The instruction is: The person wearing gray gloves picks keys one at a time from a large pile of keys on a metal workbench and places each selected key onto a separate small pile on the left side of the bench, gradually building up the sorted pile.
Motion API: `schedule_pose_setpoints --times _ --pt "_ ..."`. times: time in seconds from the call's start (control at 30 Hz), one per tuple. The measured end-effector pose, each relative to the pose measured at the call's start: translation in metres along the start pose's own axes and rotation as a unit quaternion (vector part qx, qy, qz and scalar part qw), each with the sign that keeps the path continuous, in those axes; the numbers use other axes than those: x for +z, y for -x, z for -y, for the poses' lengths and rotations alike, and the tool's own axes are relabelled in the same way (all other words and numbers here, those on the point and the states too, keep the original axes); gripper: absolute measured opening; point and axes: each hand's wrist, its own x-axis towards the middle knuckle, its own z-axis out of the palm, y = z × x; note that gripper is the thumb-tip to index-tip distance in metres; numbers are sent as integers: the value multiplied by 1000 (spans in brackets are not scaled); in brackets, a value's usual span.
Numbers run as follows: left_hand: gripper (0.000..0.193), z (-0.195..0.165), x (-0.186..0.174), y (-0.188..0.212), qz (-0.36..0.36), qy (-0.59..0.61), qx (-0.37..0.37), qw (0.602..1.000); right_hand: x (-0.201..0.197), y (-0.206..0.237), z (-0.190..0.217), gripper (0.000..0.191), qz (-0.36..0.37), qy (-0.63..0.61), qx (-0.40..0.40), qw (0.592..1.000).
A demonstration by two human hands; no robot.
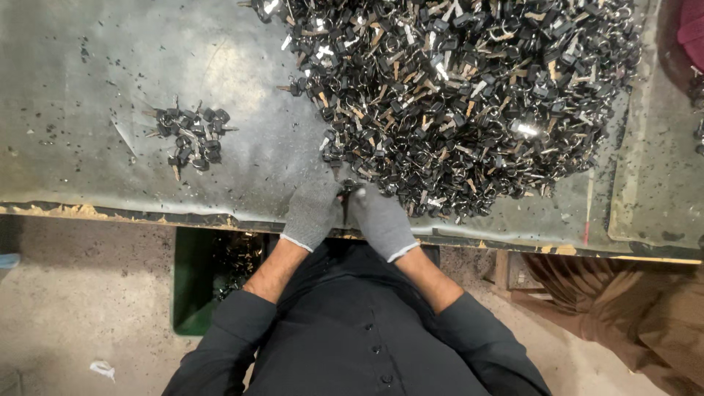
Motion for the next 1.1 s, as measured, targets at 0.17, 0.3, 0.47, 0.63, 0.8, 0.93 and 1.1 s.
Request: schedule_pose_setpoints --times 0.17,0.3,0.47,0.63,0.8,0.93,1.1 --pt "63 0 1 -2 8 -33 25 999 7 0 7 18 -13 117 -20 993" --pt "55 0 -2 -5 11 -54 45 997 -1 -3 5 15 -16 128 -70 989" --pt "43 1 -3 -4 -31 -17 53 998 -4 1 8 23 5 45 -18 999" --pt "29 1 -2 -4 32 -23 0 999 -1 -2 11 20 20 117 -25 993" --pt "53 -7 -12 -2 -26 24 1 999 -5 -1 3 24 61 31 -4 998" --pt "54 -8 -12 0 -68 115 -40 990 5 9 3 25 -142 187 -205 950" --pt "32 -2 4 1 -33 34 -6 999 7 -3 5 21 54 169 -54 983"
